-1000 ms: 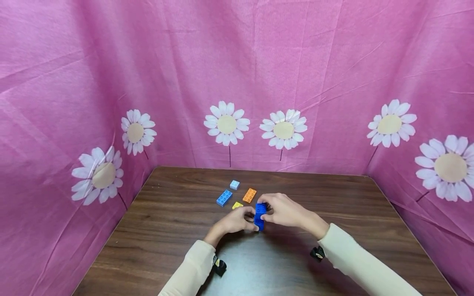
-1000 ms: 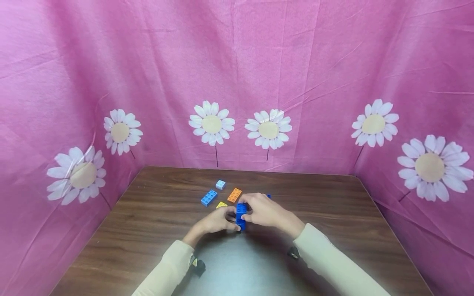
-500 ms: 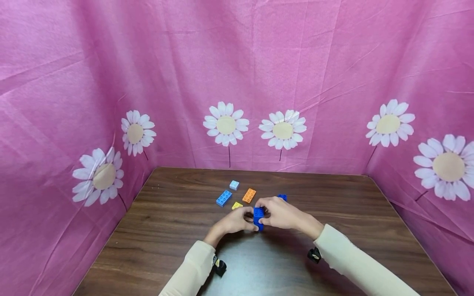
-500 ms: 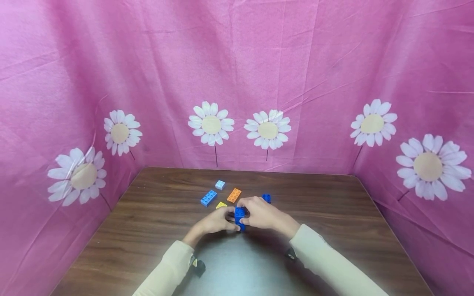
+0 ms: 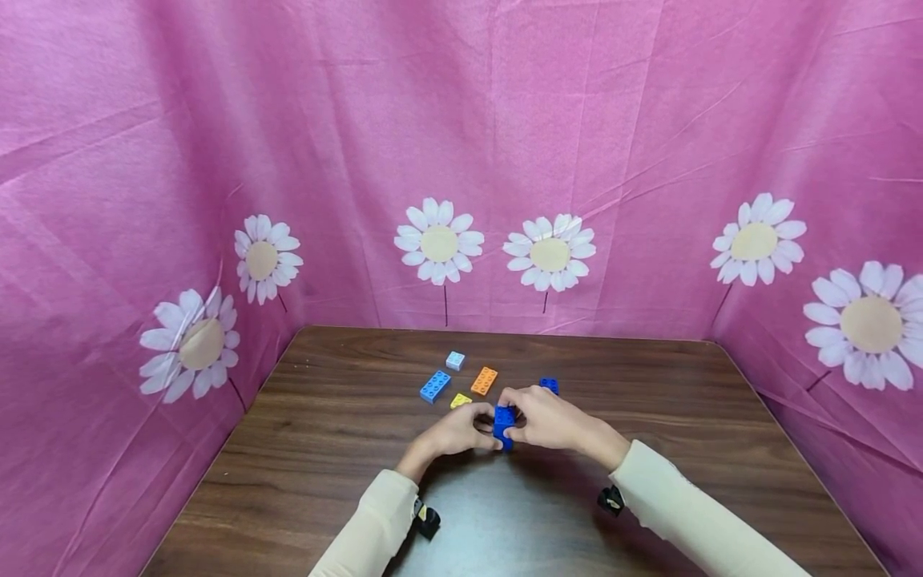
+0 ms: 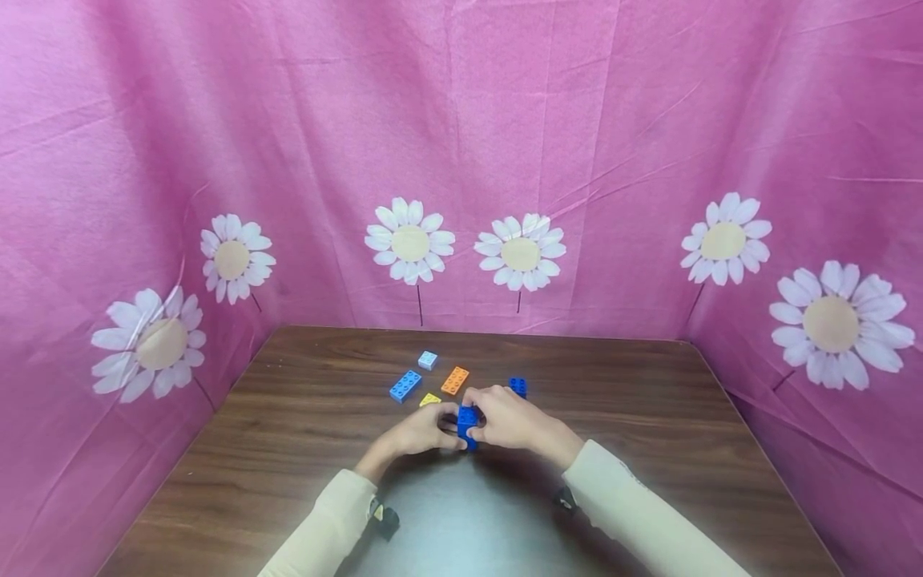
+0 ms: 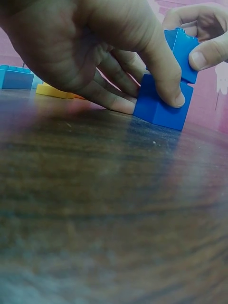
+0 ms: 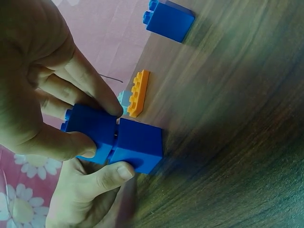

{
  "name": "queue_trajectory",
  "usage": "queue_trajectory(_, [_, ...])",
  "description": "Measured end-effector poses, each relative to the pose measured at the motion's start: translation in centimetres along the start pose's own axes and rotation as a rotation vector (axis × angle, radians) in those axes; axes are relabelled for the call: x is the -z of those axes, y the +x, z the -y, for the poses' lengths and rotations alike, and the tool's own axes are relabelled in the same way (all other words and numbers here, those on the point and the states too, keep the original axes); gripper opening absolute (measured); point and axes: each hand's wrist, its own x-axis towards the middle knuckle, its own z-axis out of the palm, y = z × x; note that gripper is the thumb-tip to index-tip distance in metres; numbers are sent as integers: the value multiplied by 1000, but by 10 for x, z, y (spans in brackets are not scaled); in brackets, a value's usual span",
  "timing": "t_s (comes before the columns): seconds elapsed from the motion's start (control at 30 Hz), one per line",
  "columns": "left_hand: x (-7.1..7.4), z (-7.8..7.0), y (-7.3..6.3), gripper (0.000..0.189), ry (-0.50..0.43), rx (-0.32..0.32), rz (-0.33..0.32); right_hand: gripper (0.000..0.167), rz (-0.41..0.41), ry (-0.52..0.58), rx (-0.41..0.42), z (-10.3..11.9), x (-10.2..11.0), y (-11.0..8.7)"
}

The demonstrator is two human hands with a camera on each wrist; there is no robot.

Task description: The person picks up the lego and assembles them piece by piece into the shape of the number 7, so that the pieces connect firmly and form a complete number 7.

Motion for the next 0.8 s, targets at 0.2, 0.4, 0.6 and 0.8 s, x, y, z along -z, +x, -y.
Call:
queue_trajectory(0.2, [0, 1, 1, 35, -16, 0, 3, 22, -15, -13, 16, 0, 0, -1])
queue_trajectory(0.4, [-1, 1, 0, 35, -6, 0, -5, 19, -37, -4, 37, 2, -1, -2])
queue_trajectory(0.6, [-1, 0, -1, 35, 0, -2, -3, 17, -35, 0, 28, 2, -3, -2])
queue_trajectory(0.8, [-2, -1, 0, 37, 20, -3, -8, 20, -42, -40, 49, 1, -3, -1])
